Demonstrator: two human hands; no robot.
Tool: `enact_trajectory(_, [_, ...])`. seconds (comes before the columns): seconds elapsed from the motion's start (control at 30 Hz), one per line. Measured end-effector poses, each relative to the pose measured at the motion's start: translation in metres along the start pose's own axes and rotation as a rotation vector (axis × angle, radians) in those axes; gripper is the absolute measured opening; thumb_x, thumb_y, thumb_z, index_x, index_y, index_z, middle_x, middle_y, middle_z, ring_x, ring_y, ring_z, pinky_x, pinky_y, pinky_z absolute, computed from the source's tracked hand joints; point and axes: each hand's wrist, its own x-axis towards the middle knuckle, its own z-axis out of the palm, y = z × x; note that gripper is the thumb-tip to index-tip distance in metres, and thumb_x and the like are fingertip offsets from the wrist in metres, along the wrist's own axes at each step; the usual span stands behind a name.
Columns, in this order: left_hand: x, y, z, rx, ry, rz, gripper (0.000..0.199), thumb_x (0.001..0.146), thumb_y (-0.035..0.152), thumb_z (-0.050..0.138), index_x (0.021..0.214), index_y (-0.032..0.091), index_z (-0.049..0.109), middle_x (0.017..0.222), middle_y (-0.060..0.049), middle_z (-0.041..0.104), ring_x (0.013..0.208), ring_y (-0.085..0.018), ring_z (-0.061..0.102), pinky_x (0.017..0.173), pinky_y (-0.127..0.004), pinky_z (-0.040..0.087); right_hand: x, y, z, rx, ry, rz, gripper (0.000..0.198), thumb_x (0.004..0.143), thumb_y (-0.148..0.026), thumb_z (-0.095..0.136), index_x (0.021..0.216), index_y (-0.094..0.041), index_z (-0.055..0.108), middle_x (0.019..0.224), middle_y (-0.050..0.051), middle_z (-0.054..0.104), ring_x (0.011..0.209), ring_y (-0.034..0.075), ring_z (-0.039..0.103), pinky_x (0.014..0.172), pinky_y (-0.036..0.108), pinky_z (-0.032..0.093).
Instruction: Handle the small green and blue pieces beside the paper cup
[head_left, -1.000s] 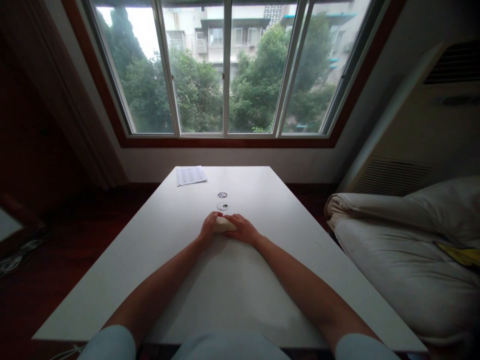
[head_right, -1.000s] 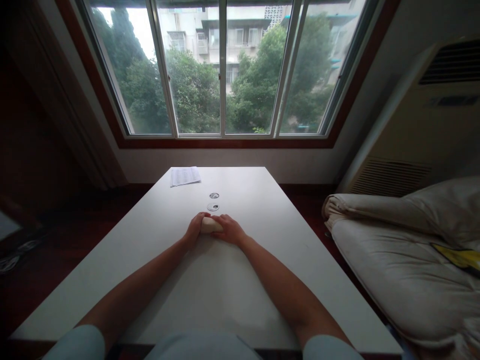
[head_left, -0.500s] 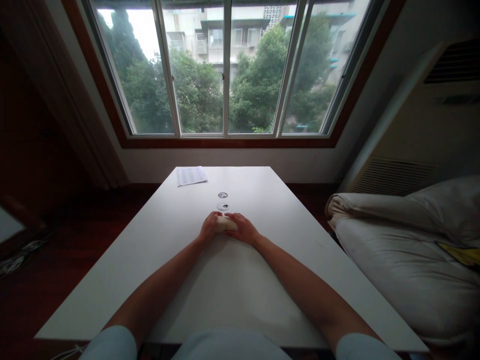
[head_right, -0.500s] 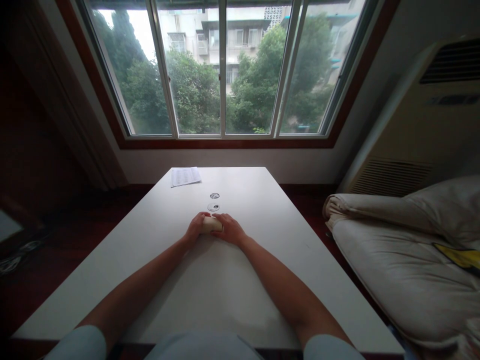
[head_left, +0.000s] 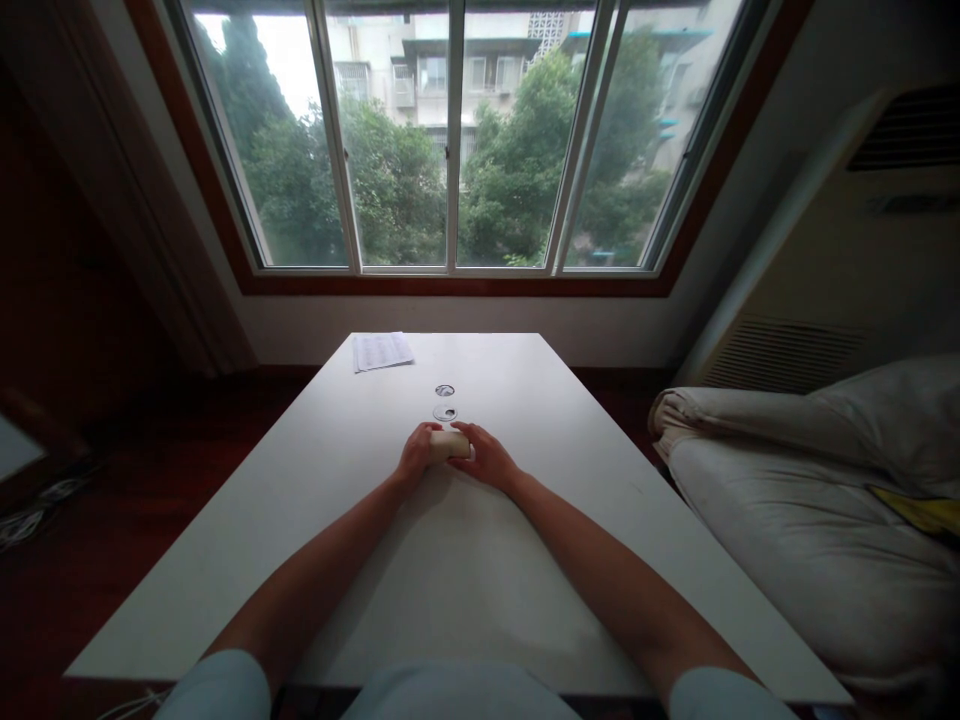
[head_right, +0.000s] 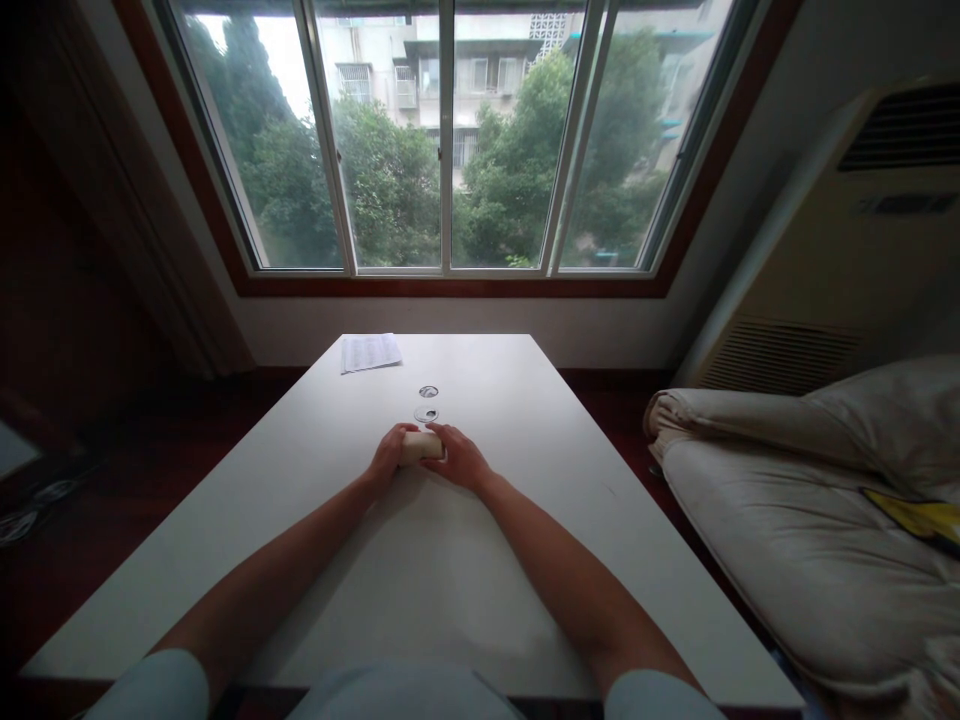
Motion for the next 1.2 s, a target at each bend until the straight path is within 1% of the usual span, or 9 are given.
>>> enact_trajectory(0.23, [0.000,-0.001,0.000,-0.046,0.029,-0.032,0.038,0.090,0.047,0.043,0.100,0.019,0.065,0.096,-0.007,0.066,0.080,-0.020,0.057,0.069,-0.031,0.045,0.000,0.004,0.004,0.051,0.053,0.036,0.074,0.081,-0.046,0.073,0.144,-0.027,0.041,0.128,0.010,0.059,0.107,0.024,0.061,0.092,0.040,0.052])
enact_trajectory(0.33, [0.002,-0.001,-0.001,-0.044,0.045,-0.070,0.038,0.089,0.047,0.043,0.099,0.018,0.066,0.094,-0.007,0.067,0.079,-0.020,0.057,0.069,-0.031,0.046,0.000,0.003,0.003,0.074,0.065,0.047,0.072,0.082,-0.044,0.072,0.145,-0.027,0.040,0.129,0.010,0.060,0.106,0.024,0.062,0.091,0.040,0.053])
enact_trajectory(0.5, [0.003,-0.001,-0.001,-0.017,0.049,-0.084,0.042,0.090,0.050,0.042,0.098,0.018,0.067,0.094,-0.007,0.068,0.080,-0.020,0.058,0.069,-0.031,0.046,0.000,-0.003,-0.001,0.079,0.082,0.057,0.070,0.084,-0.040,0.069,0.146,-0.026,0.040,0.129,0.011,0.060,0.106,0.025,0.062,0.093,0.040,0.052])
enact_trajectory(0.73, [0.003,-0.003,0.003,-0.006,0.036,-0.109,0.049,0.089,0.057,0.040,0.098,0.017,0.068,0.090,-0.007,0.068,0.076,-0.020,0.057,0.065,-0.030,0.043,0.001,-0.007,-0.005,0.091,0.103,0.046,0.061,0.084,-0.041,0.069,0.138,-0.026,0.047,0.128,0.010,0.061,0.109,0.025,0.062,0.094,0.040,0.052])
enact_trajectory(0.87, [0.002,-0.001,0.003,-0.008,0.046,-0.087,0.050,0.089,0.058,0.040,0.097,0.018,0.069,0.090,-0.007,0.068,0.076,-0.020,0.058,0.067,-0.030,0.043,0.001,-0.009,-0.006,0.099,0.122,0.046,0.058,0.084,-0.043,0.069,0.136,-0.026,0.049,0.127,0.010,0.062,0.108,0.024,0.063,0.093,0.039,0.053])
enact_trajectory(1.0, [0.002,0.000,0.000,0.039,0.047,-0.055,0.045,0.089,0.055,0.042,0.095,0.020,0.071,0.091,-0.006,0.069,0.079,-0.021,0.059,0.068,-0.030,0.044,0.002,-0.012,-0.007,0.111,0.132,0.044,0.057,0.085,-0.045,0.068,0.135,-0.026,0.050,0.127,0.009,0.062,0.109,0.024,0.063,0.094,0.039,0.052])
enact_trajectory(1.2, [0.003,-0.005,-0.003,0.109,-0.006,-0.008,0.045,0.093,0.053,0.039,0.101,0.023,0.071,0.098,-0.005,0.069,0.082,-0.021,0.061,0.069,-0.030,0.046,0.002,-0.015,-0.010,0.117,0.141,0.046,0.053,0.086,-0.046,0.067,0.133,-0.026,0.052,0.125,0.009,0.063,0.106,0.024,0.063,0.093,0.039,0.053])
